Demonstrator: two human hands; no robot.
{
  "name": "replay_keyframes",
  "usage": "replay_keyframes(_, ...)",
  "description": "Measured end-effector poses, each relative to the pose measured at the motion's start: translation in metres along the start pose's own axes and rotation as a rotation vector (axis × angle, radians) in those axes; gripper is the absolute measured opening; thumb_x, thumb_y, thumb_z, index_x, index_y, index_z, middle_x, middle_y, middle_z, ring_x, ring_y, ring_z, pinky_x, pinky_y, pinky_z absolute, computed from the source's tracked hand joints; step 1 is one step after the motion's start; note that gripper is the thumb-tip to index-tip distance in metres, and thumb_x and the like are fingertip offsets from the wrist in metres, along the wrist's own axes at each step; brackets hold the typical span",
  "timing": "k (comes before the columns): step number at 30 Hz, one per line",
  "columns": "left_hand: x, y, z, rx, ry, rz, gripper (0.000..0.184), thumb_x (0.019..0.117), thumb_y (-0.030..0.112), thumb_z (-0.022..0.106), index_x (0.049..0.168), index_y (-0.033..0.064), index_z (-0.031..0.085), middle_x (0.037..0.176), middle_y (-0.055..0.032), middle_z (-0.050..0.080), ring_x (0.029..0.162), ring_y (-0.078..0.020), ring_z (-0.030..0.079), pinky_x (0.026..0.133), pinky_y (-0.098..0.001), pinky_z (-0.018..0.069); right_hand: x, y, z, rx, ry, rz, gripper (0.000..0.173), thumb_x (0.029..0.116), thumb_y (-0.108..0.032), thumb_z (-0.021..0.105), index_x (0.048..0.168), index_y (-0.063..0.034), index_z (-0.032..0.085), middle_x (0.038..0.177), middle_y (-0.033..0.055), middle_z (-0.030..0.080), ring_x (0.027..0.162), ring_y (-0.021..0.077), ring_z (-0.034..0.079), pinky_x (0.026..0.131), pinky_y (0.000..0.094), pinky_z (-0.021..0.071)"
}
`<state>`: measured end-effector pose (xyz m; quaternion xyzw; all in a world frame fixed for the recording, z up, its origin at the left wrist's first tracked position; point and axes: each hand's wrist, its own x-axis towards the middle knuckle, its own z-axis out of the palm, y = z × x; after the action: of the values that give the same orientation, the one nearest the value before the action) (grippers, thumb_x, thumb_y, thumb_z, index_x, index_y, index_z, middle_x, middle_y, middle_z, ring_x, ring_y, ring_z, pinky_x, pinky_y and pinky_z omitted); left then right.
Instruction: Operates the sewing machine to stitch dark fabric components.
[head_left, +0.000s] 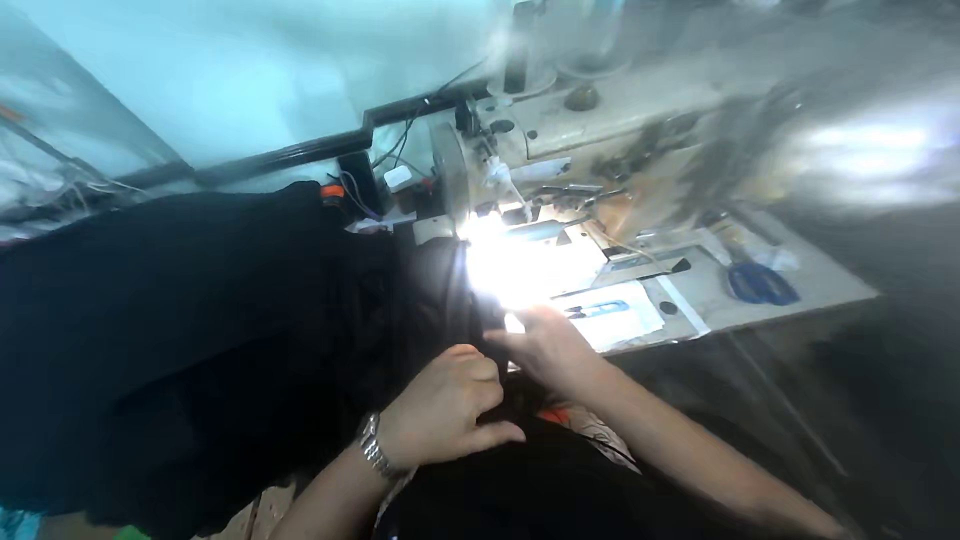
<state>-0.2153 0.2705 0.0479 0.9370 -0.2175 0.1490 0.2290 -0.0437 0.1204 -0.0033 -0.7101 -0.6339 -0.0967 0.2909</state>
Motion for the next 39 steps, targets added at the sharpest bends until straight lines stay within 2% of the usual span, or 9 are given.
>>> replay_keyframes(4, -0.004, -0.017, 0.048, 0.15, 0.327, -0.116, 0.041, 0.0903, 0.046, 0.077, 0.106, 0.0113, 0.063, 0.117, -0.0074, 0.068, 0.128, -0.0221, 0.059, 0.122, -0.0537, 0.0309, -0.032, -0.022, -0.008, 0.154, 0.055, -0.02, 0.016, 0.0958, -0.017, 0.061, 0.1, -0.0158, 0.076, 0.117, 0.0071, 0.072, 0.107, 0.023, 0.067, 0.091, 0.0404, 0.0546)
replay_keyframes(7, -0.011, -0.067, 0.079, 0.361, 0.458, -0.294, 0.04, 0.0861, 0.015, 0.073, 0.125, 0.0118, 0.065, 0.117, -0.006, 0.072, 0.128, -0.0286, 0.06, 0.118, -0.0675, 0.0264, -0.034, -0.022, -0.013, 0.203, 0.119, 0.014, 0.02, 0.0983, -0.015, 0.059, 0.105, -0.0116, 0.077, 0.116, 0.0071, 0.074, 0.106, 0.0192, 0.07, 0.093, 0.035, 0.0569)
replay_keyframes(10, -0.021, -0.091, 0.066, 0.562, 0.46, -0.404, 0.02, 0.0847, 0.011, 0.071, 0.103, 0.0194, 0.075, 0.099, -0.0004, 0.072, 0.12, -0.0291, 0.062, 0.114, -0.0699, 0.0292, -0.034, -0.016, -0.016, 0.164, 0.098, 0.024, 0.019, 0.0991, -0.017, 0.06, 0.104, -0.0111, 0.077, 0.114, 0.0049, 0.075, 0.102, 0.0171, 0.071, 0.089, 0.0326, 0.0582)
replay_keyframes(13, -0.026, -0.072, 0.038, 0.549, 0.41, -0.406, 0.006, 0.0906, 0.017, 0.067, 0.091, 0.0187, 0.073, 0.103, 0.0028, 0.073, 0.127, -0.0264, 0.059, 0.118, -0.0659, 0.0269, -0.038, -0.013, -0.021, 0.176, 0.083, 0.035, 0.021, 0.1002, -0.018, 0.059, 0.107, -0.0123, 0.078, 0.117, 0.0032, 0.075, 0.107, 0.0157, 0.071, 0.092, 0.0325, 0.0582)
replay_keyframes(16, -0.027, -0.06, 0.025, 0.498, 0.355, -0.363, 0.01, 0.0898, 0.011, 0.066, 0.096, 0.0174, 0.072, 0.097, 0.0021, 0.074, 0.119, -0.0231, 0.064, 0.118, -0.0621, 0.03, -0.038, -0.011, -0.023, 0.206, 0.1, 0.032, 0.022, 0.101, -0.018, 0.057, 0.107, -0.0126, 0.078, 0.116, 0.0033, 0.075, 0.107, 0.015, 0.071, 0.093, 0.0313, 0.0581)
replay_keyframes(20, -0.023, -0.054, 0.016, 0.47, 0.125, -0.412, 0.047, 0.0878, 0.002, 0.062, 0.12, 0.0331, 0.075, 0.088, 0.0008, 0.068, 0.102, -0.0246, 0.063, 0.109, -0.059, 0.0362, -0.041, -0.008, -0.02, 0.225, 0.058, 0.053, 0.022, 0.1002, -0.017, 0.057, 0.107, -0.0118, 0.077, 0.117, 0.0035, 0.075, 0.107, 0.0148, 0.072, 0.091, 0.0322, 0.0592)
replay_keyframes(25, -0.015, -0.047, 0.006, 0.494, 0.097, -0.415, 0.033, 0.0905, 0.009, 0.065, 0.111, 0.0325, 0.077, 0.087, 0.0011, 0.066, 0.102, -0.0242, 0.063, 0.111, -0.0594, 0.0351, -0.04, -0.007, -0.024, 0.219, 0.083, 0.044, 0.024, 0.1021, -0.019, 0.055, 0.108, -0.0128, 0.077, 0.116, 0.0029, 0.075, 0.106, 0.0131, 0.071, 0.091, 0.0301, 0.0583)
replay_keyframes(33, 0.005, -0.078, -0.008, 0.573, 0.065, -0.413, 0.034, 0.0916, 0.001, 0.063, 0.109, 0.0269, 0.077, 0.09, -0.0026, 0.067, 0.109, -0.0269, 0.063, 0.115, -0.0639, 0.03, -0.009, 0.006, -0.014, 0.243, 0.049, 0.089, 0.021, 0.1025, -0.018, 0.056, 0.103, -0.0088, 0.076, 0.114, 0.0047, 0.075, 0.102, 0.0144, 0.073, 0.085, 0.0316, 0.0607)
replay_keyframes(39, 0.03, -0.127, -0.024, 0.633, 0.009, -0.414, 0.025, 0.0907, -0.001, 0.063, 0.097, 0.0197, 0.077, 0.094, -0.0053, 0.067, 0.113, -0.0308, 0.06, 0.115, -0.0649, 0.0286, 0.029, 0.024, -0.001, 0.162, 0.041, 0.185, 0.024, 0.1021, -0.024, 0.057, 0.107, -0.0137, 0.078, 0.083, 0.0069, 0.074, 0.074, 0.0223, 0.072, 0.065, 0.0456, 0.0591)
